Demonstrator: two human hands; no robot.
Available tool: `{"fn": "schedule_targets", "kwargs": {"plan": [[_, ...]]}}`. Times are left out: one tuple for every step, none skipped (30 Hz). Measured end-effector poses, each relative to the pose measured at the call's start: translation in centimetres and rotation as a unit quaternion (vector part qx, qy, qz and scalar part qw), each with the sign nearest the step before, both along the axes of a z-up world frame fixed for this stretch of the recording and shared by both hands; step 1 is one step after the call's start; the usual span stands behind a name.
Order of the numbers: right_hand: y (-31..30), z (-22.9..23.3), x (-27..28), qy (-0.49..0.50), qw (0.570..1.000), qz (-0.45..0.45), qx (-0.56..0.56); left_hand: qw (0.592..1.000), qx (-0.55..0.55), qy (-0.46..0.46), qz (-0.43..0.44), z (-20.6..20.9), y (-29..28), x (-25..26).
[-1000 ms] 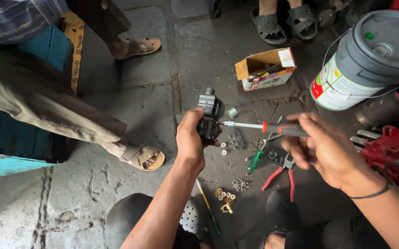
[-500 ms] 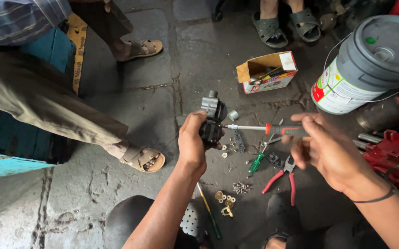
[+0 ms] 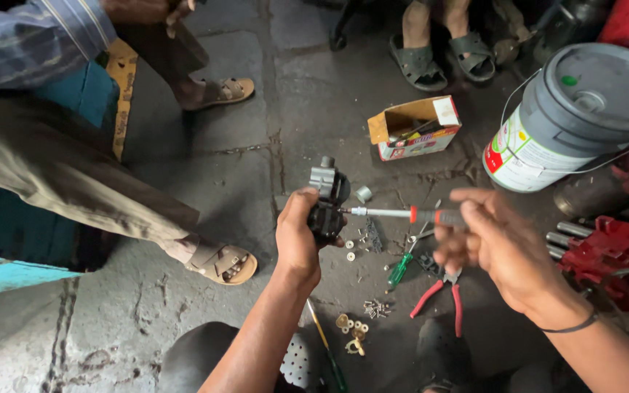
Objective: The person disassembles and repairs a mechanical part by hand while sitting on the floor, using a screwdriver to remove screws and handling small components including a spring, brass jets, and gaskets.
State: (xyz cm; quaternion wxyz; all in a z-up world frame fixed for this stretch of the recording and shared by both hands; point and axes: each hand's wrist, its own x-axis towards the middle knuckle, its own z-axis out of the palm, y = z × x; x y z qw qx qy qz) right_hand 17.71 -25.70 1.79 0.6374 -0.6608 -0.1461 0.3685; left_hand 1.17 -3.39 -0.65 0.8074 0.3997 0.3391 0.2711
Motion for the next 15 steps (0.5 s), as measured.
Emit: {"fn": "schedule_targets", "kwargs": {"plan": [[-0.1, -0.7, 0.6, 0.028, 0.999, 0.001, -0.035, 1.0, 0.004, 0.003, 0.001, 0.0, 0.1, 0.1], [-0.2, -1.4, 0.8, 0.002, 1.0, 0.014, -0.021, 1.0, 0.007, 0.008, 0.001, 0.0, 0.0, 0.1], [-0.3, -2.0, 0.8, -0.025, 0.999, 0.025, -0.008, 1.0, 0.009, 0.013, 0.002, 0.0, 0.0, 0.1], [-0.4, -2.2, 0.8, -0.052, 0.998, 0.035, 0.004, 1.0, 0.005, 0.014, 0.003, 0.0, 0.0, 0.1], [-0.6, -2.0, 0.6, -0.121, 0.992, 0.033, 0.008, 1.0, 0.002, 0.016, 0.005, 0.0, 0.0, 0.1], [-0.6, -1.7, 0.1, -0.188, 0.981, 0.034, 0.014, 1.0, -0.002, 0.018, 0.008, -0.1, 0.0, 0.1], [-0.6, -1.1, -0.3, -0.254, 0.966, 0.038, 0.022, 1.0, -0.008, 0.012, 0.01, -0.1, 0.0, 0.1], [-0.5, -0.5, -0.7, -0.251, 0.965, 0.047, 0.061, 1.0, -0.014, 0.007, 0.012, -0.1, 0.1, 0.1], [-0.4, 0.1, -1.0, -0.249, 0.962, 0.056, 0.1, 1.0, -0.02, 0.002, 0.014, -0.1, 0.1, 0.0], [-0.2, 0.5, -1.2, -0.246, 0.957, 0.065, 0.14, 1.0, -0.013, 0.003, 0.012, -0.1, 0.1, 0.0], [0.1, 0.7, -1.1, -0.169, 0.976, 0.045, 0.131, 1.0, -0.006, 0.004, 0.009, -0.1, 0.1, 0.1], [0.2, 0.6, -1.0, -0.091, 0.988, 0.022, 0.119, 1.0, 0.0, 0.006, 0.005, -0.1, -0.1, 0.1], [0.0, 0.3, -0.8, -0.012, 0.994, -0.001, 0.106, 1.0, 0.005, 0.009, 0.007, -0.2, -0.1, 0.0], [-0.2, 0.0, -0.3, 0.033, 0.983, 0.063, 0.17, 1.0, 0.011, 0.011, 0.01, -0.3, 0.0, 0.0], [-0.4, -0.3, 0.4, 0.078, 0.961, 0.127, 0.231, 1.0, 0.016, 0.012, 0.013, -0.3, 0.1, 0.0]]}}
